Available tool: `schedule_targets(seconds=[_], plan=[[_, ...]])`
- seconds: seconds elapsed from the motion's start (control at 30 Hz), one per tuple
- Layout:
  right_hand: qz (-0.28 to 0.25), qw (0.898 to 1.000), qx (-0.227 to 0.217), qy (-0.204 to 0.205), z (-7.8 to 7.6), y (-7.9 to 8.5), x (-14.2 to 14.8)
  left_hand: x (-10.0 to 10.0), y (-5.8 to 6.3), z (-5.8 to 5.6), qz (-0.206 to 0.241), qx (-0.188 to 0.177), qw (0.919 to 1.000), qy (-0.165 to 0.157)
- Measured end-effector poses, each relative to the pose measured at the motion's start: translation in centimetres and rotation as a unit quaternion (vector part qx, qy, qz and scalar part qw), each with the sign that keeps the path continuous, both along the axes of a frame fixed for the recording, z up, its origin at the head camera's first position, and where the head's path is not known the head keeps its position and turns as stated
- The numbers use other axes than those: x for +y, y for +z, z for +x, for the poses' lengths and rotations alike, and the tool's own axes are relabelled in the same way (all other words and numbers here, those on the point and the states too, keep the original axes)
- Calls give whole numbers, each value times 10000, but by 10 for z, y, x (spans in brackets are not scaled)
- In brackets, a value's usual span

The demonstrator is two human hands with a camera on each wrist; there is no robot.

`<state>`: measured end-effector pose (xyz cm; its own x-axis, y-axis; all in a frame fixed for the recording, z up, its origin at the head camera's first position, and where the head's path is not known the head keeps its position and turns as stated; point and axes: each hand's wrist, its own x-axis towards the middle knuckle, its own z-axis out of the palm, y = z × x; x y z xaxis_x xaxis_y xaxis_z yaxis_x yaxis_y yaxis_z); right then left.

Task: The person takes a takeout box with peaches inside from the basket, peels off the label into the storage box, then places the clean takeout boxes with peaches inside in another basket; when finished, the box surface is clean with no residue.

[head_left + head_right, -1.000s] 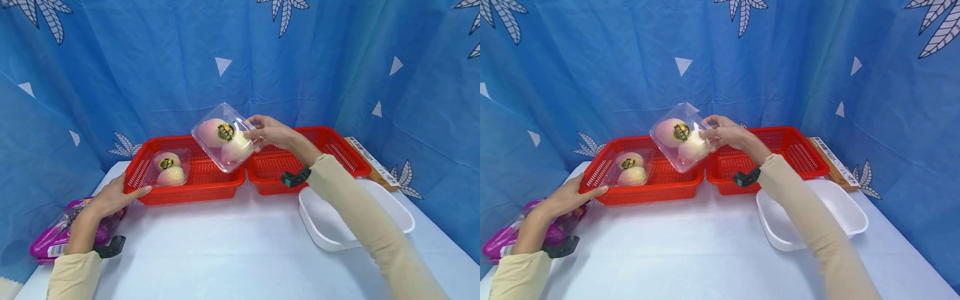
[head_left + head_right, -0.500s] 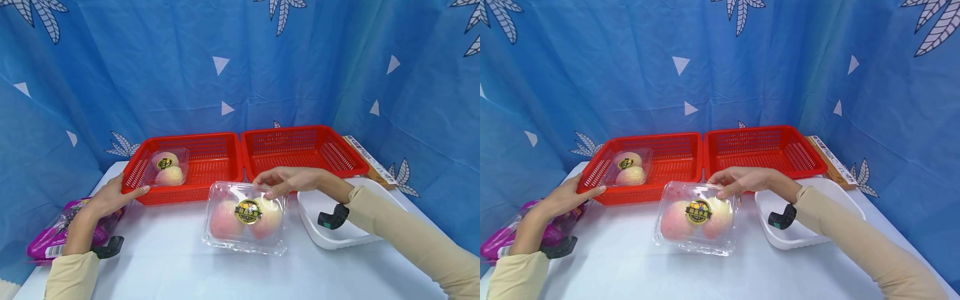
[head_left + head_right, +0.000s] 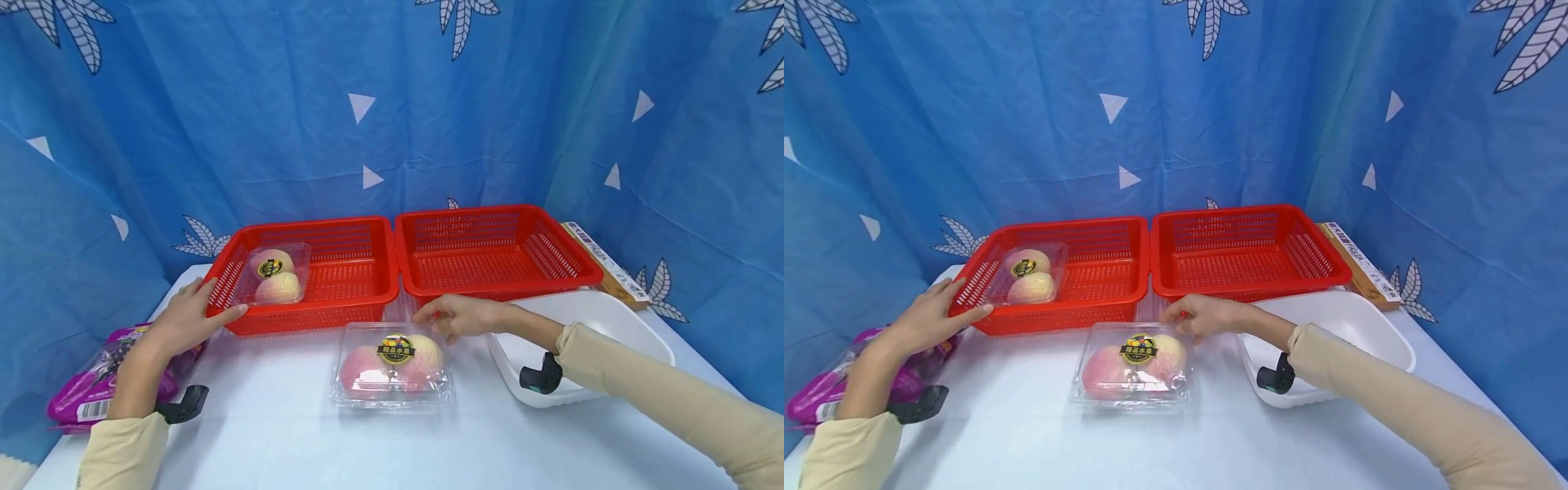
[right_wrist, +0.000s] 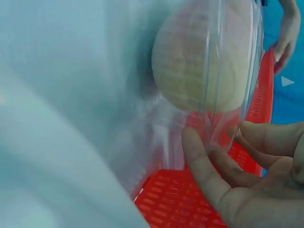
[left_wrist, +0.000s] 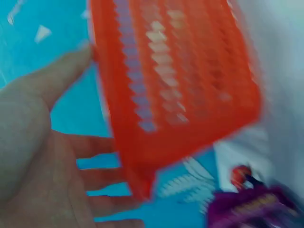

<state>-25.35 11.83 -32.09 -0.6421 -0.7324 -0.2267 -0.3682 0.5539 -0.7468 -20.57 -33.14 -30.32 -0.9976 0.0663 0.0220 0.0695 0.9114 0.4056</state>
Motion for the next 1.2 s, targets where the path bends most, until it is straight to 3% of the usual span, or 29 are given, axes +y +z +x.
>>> schedule_targets(seconds=[0.1,0.2,0.3,0.4,0.53,0.7,0.87,1.2], plan=[[-155,9994,320,-44,2,-4,1,28,13,10,-59,293,9992,-271],[-172,9964,832,-11,6,-5,1,63,18,19,462,396,9932,-991],[58,9881,1538,39,15,0,-1,98,11,26,1069,108,9778,-1801],[363,9740,2233,103,26,8,-7,124,-3,28,1002,-365,9706,-2157],[510,9623,2666,184,34,15,-19,146,-25,28,458,-644,9711,-2253],[702,9536,2916,264,35,11,-37,154,-41,26,399,-645,9729,-2185],[875,9476,3068,178,33,8,-45,155,-43,23,462,-550,9699,-2327],[678,9513,3007,-100,33,3,-51,157,-42,19,575,-663,9667,-2402]])
